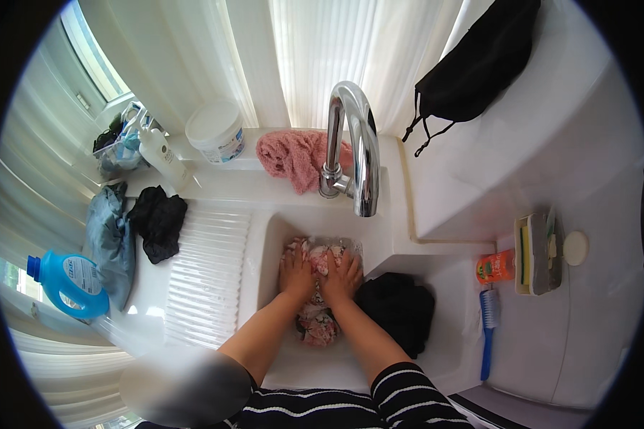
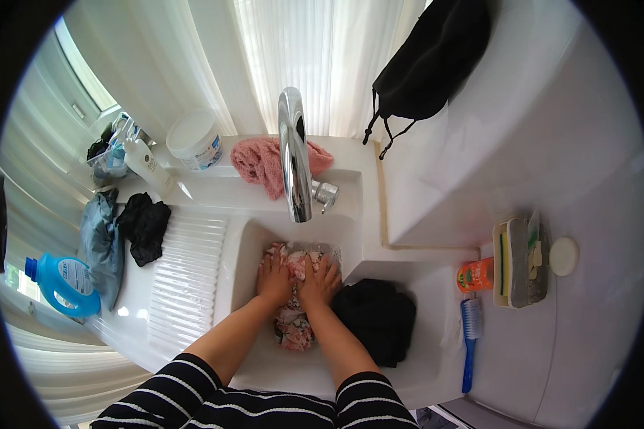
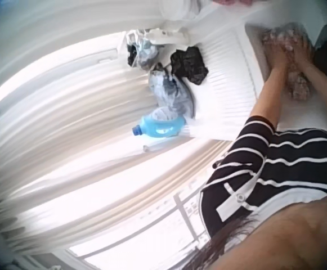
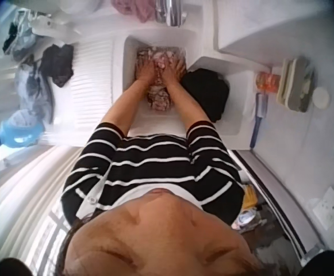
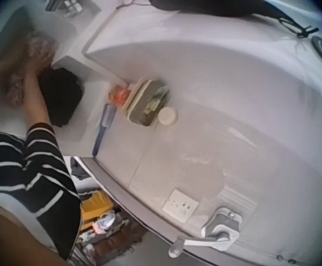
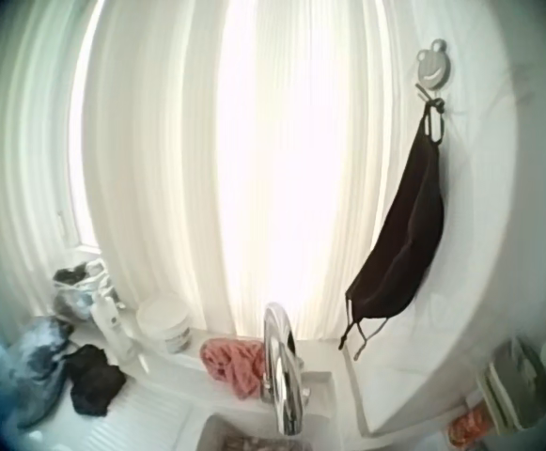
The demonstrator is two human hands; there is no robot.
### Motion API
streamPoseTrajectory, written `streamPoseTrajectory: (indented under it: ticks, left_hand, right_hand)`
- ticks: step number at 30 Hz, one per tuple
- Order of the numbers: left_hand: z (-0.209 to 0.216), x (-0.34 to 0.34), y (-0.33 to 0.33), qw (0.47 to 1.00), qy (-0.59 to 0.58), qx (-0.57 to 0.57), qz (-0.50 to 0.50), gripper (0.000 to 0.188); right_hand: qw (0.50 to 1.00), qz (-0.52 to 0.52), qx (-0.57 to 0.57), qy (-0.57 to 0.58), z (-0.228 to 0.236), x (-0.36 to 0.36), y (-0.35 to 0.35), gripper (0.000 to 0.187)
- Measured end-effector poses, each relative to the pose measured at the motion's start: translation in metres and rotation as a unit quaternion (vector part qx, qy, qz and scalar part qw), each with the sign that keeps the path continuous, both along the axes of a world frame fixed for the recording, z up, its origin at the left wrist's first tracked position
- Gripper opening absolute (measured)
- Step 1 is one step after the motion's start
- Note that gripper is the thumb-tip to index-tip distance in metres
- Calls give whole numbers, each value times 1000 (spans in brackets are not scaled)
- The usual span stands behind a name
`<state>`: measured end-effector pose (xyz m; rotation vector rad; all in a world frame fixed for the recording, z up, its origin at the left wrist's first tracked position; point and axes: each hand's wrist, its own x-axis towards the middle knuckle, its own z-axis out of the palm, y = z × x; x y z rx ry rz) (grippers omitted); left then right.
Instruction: The person hand washes a black garment and a floral patterned garment in a white sink. They scrub the items by hand, rinse them under the faucet, and wring out the excess water. The person also opens a white container near the sink.
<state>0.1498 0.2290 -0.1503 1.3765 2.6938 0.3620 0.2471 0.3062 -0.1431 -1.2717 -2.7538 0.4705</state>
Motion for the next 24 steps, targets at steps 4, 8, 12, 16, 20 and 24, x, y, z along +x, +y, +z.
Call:
streamPoseTrajectory:
  ticks: [4,8,12,16,20,24]
  left_hand:
    - [11,-16,22,968,-225,-111,16,63]
    - [-70,-44,20,829,-417,271,255,64]
    - [-26,-30,19,506,-759,270,308,70]
    - [4,-28,3,346,-896,246,132,66]
    - [-6,-12,-1,320,-914,223,111,56]
    - [55,21,-13,331,-875,263,237,47]
  right_hand:
    - [1000,1,-3,18,-46,-7,38,58]
    - [992,-78,42,93,-35,-30,17,44]
    - [939,-34,-304,160,4,-28,21,33]
    - [940,116,-175,267,95,1,-33,28]
    - [946,-18,-151,285,84,9,-30,29]
    - [925,-69,-106,357,40,12,-19,33]
